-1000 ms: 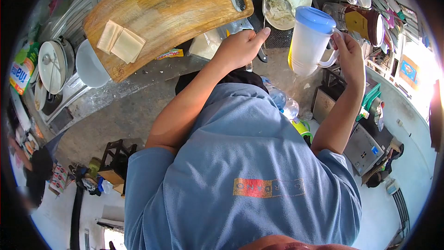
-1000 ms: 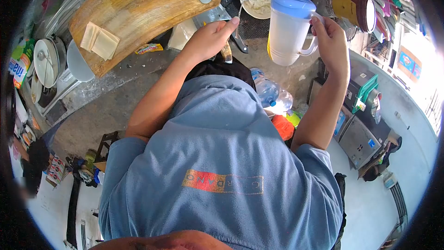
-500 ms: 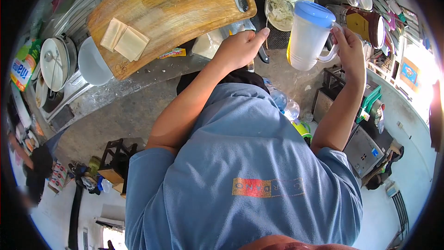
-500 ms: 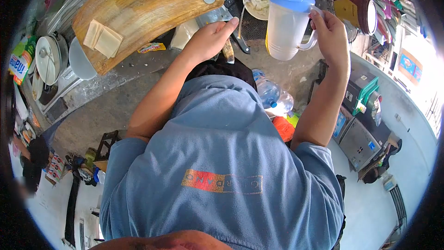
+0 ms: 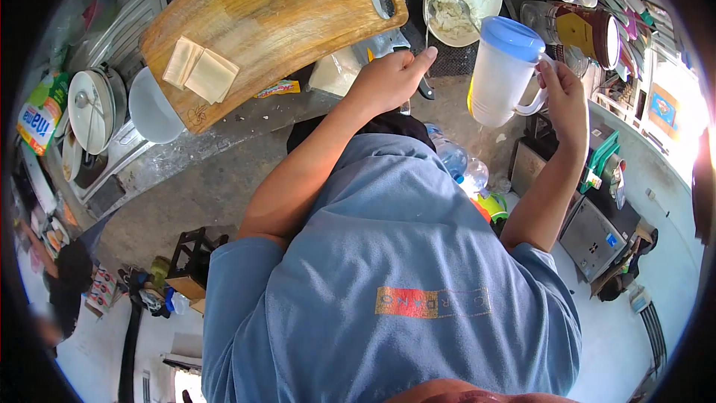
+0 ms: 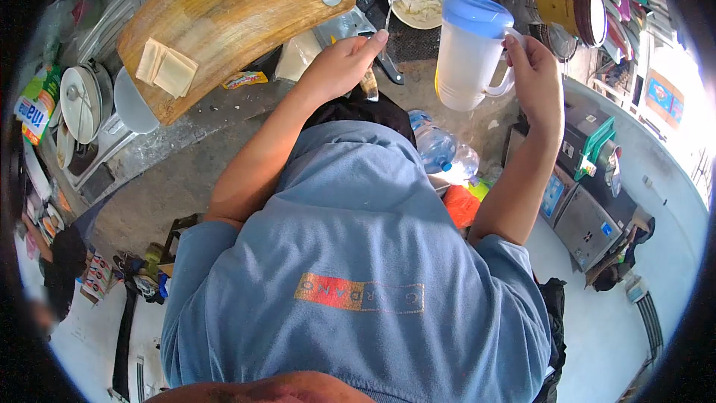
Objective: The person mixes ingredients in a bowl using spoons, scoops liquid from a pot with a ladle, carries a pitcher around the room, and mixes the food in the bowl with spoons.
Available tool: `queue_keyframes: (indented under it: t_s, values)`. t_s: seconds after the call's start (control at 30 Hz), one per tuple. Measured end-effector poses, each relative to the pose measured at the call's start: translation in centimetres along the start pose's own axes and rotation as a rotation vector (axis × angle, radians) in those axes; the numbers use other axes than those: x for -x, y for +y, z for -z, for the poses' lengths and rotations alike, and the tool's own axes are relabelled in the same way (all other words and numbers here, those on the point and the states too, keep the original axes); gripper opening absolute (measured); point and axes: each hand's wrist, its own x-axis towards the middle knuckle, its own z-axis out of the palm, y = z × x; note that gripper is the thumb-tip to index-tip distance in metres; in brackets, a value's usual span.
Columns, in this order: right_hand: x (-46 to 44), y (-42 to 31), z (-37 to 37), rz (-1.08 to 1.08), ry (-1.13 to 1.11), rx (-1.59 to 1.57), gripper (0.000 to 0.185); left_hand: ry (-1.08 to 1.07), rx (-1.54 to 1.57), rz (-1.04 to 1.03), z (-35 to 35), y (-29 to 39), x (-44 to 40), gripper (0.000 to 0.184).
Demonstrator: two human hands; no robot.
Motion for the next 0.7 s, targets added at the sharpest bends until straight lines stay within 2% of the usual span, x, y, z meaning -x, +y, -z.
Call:
queue_keyframes:
  t_s: [0.37,0.7]
  values:
    - [-0.9,-2.8,-2.6,0.07,0.011,-0.089,0.031,-0.01,-0.009,0.032,0.7,0.0,1.2,0.068]
    - [-3.6,-3.8,-2.7,0.09,-0.005,-0.014,0.034,0.005,-0.021,0.011,1.0,-0.7,1.7,0.071]
